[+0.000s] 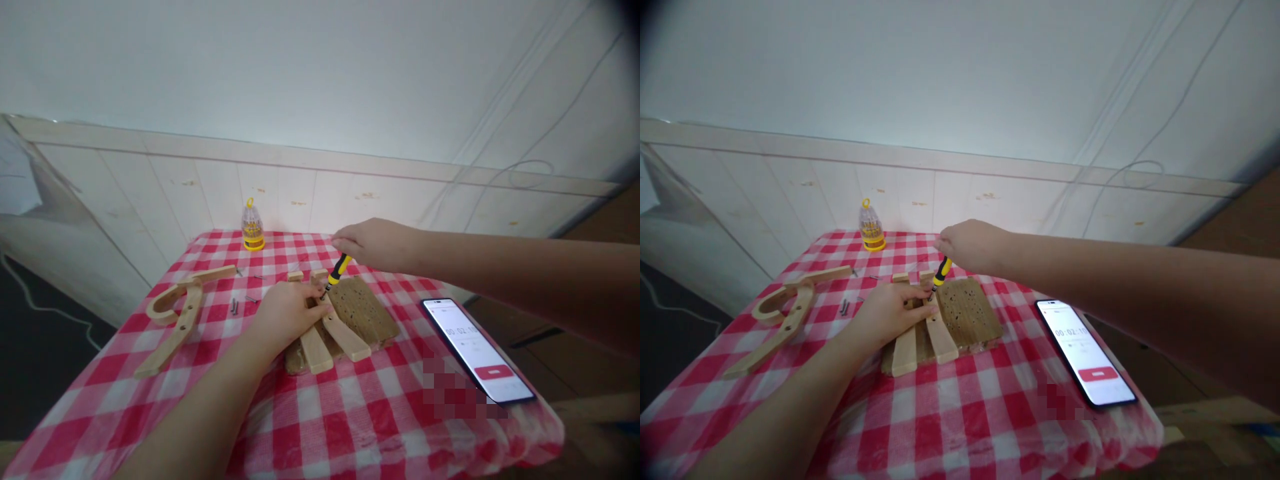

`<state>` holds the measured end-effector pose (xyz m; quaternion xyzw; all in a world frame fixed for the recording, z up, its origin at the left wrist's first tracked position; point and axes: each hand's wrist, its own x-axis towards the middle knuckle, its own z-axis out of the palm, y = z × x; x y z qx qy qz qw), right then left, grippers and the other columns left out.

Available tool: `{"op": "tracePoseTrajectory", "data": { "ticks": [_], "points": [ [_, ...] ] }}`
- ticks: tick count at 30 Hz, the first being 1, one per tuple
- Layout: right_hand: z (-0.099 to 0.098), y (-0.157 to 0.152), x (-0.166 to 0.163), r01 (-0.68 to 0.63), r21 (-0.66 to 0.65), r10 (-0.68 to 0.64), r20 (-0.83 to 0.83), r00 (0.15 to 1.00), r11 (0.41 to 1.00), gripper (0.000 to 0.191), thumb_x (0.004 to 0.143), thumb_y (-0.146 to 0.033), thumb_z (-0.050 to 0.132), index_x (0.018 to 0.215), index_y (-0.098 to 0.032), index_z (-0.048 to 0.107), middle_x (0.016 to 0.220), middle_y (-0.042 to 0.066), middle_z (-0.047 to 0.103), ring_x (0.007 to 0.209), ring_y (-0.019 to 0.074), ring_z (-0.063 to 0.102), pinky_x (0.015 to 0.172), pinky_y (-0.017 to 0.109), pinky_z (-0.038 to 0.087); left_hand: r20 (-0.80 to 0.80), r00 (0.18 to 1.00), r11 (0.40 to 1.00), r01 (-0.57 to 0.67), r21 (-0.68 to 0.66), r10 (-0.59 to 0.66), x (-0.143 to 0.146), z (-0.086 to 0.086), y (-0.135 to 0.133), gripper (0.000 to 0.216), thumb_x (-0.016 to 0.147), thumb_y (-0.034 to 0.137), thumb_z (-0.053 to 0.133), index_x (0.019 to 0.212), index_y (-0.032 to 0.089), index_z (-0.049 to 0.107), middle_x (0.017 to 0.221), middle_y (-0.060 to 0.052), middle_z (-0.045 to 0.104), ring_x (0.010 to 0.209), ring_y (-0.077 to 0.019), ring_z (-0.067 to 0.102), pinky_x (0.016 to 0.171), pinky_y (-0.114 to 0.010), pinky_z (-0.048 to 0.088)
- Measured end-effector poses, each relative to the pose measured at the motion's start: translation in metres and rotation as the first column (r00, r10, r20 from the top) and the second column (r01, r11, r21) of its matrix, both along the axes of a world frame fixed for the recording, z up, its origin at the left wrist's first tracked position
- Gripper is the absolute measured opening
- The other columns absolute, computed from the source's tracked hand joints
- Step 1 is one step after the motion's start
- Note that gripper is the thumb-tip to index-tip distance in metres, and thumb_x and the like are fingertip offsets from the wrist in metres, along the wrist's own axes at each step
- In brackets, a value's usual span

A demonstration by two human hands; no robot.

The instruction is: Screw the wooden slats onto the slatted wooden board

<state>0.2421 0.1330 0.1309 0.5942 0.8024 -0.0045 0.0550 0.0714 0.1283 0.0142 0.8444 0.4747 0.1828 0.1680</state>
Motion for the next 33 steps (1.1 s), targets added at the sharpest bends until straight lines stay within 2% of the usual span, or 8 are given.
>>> {"op": "tracePoseTrajectory", "data": {
  "ticks": [3, 6, 10, 13, 16, 20, 28, 33],
  "points": [
    [-0.001, -0.01, 0.003, -0.118, -0.053, 0.111, -0.127, 0.986, 0.992, 0.039, 0.091, -0.037, 0.031, 0.115, -0.019, 0.056, 0.092, 0.007, 0.066, 0.072, 0.0142, 0.057, 0.062, 0.023, 0.036, -0.014, 1.0, 1.0, 0.015, -0.025, -0.015, 0.0, 0.002, -0.001, 0.031, 0.077, 0.048, 0.059, 0.096, 0.028, 0.072, 0.088, -0.001, 0.073, 0.077, -0.0166, 0.064, 0.063, -0.025, 0.043],
    [0.003, -0.012, 0.003, -0.162, -0.122, 0.159, -0.029, 0.987, 0.979, 0.038, 0.088, -0.033, 0.037, 0.118, -0.016, 0.054, 0.086, 0.008, 0.066, 0.068, 0.0146, 0.056, 0.057, 0.024, 0.035, -0.018, 1.0, 0.999, 0.018, -0.037, -0.019, 0.0, 0.004, -0.001, 0.031, 0.078, 0.049, 0.058, 0.094, 0.027, 0.073, 0.085, -0.001, 0.073, 0.075, -0.0159, 0.064, 0.06, -0.024, 0.041],
    [0.007, -0.001, -0.006, -0.024, -0.028, 0.029, 0.187, 0.982, 0.999, 0.063, 0.089, -0.056, 0.022, 0.08, -0.012, 0.066, 0.071, 0.014, 0.063, 0.066, 0.021, 0.057, 0.054, 0.029, 0.031, -0.017, 0.999, 0.999, 0.046, 0.001, -0.046, 0.0, 0.003, 0.0, 0.029, 0.078, 0.047, 0.058, 0.093, 0.027, 0.073, 0.086, -0.001, 0.073, 0.076, -0.0166, 0.063, 0.063, -0.025, 0.043],
    [0.005, 0.001, -0.014, 0.054, -0.009, -0.053, 0.097, 0.994, 0.999, 0.062, 0.09, -0.055, 0.02, 0.095, -0.012, 0.063, 0.081, 0.015, 0.064, 0.073, 0.0218, 0.058, 0.057, 0.028, 0.033, 0.003, 0.999, 0.999, 0.04, 0.016, -0.04, -0.001, 0.0, 0.001, 0.029, 0.078, 0.047, 0.059, 0.094, 0.027, 0.073, 0.087, -0.001, 0.073, 0.076, -0.0169, 0.064, 0.064, -0.025, 0.043],
    [0.005, -0.005, -0.014, -0.05, -0.11, 0.044, -0.055, 0.997, 0.993, 0.043, 0.092, -0.042, 0.029, 0.119, -0.017, 0.051, 0.093, 0.01, 0.064, 0.074, 0.017, 0.057, 0.061, 0.026, 0.037, 0.02, 0.999, 0.999, 0.033, 0.011, -0.033, -0.001, -0.001, 0.002, 0.03, 0.077, 0.049, 0.059, 0.094, 0.027, 0.073, 0.088, -0.001, 0.073, 0.077, -0.0169, 0.064, 0.064, -0.025, 0.043],
    [0.013, -0.012, -0.006, -0.235, -0.228, 0.226, -0.065, 0.972, 0.945, 0.031, 0.089, -0.024, 0.033, 0.107, -0.014, 0.056, 0.101, 0.01, 0.061, 0.075, 0.0147, 0.054, 0.065, 0.025, 0.039, -0.014, 0.998, 0.999, 0.053, 0.009, -0.053, -0.001, 0.001, 0.001, 0.032, 0.078, 0.05, 0.057, 0.093, 0.026, 0.073, 0.085, -0.001, 0.073, 0.074, -0.0172, 0.063, 0.06, -0.025, 0.041],
    [0.004, 0.003, -0.013, 0.03, 0.07, -0.029, -0.013, 0.999, 0.997, 0.055, 0.088, -0.052, 0.026, 0.072, -0.014, 0.063, 0.069, 0.011, 0.062, 0.061, 0.0166, 0.052, 0.052, 0.027, 0.028, 0.012, 0.998, 0.998, 0.068, 0.004, -0.068, -0.003, 0.002, 0.001, 0.029, 0.078, 0.047, 0.058, 0.093, 0.027, 0.072, 0.09, -0.001, 0.072, 0.078, -0.0171, 0.064, 0.064, -0.025, 0.042],
    [-0.004, 0.005, -0.011, 0.011, 0.099, -0.01, -0.008, 1.0, 0.995, 0.042, 0.087, -0.048, 0.037, 0.099, -0.018, 0.064, 0.083, 0.009, 0.067, 0.07, 0.0177, 0.057, 0.057, 0.026, 0.033, 0.02, 0.998, 0.998, 0.057, -0.009, -0.057, -0.003, 0.0, 0.003, 0.031, 0.078, 0.048, 0.058, 0.096, 0.027, 0.072, 0.088, -0.002, 0.073, 0.076, -0.0169, 0.063, 0.062, -0.025, 0.041]
  ]
}}
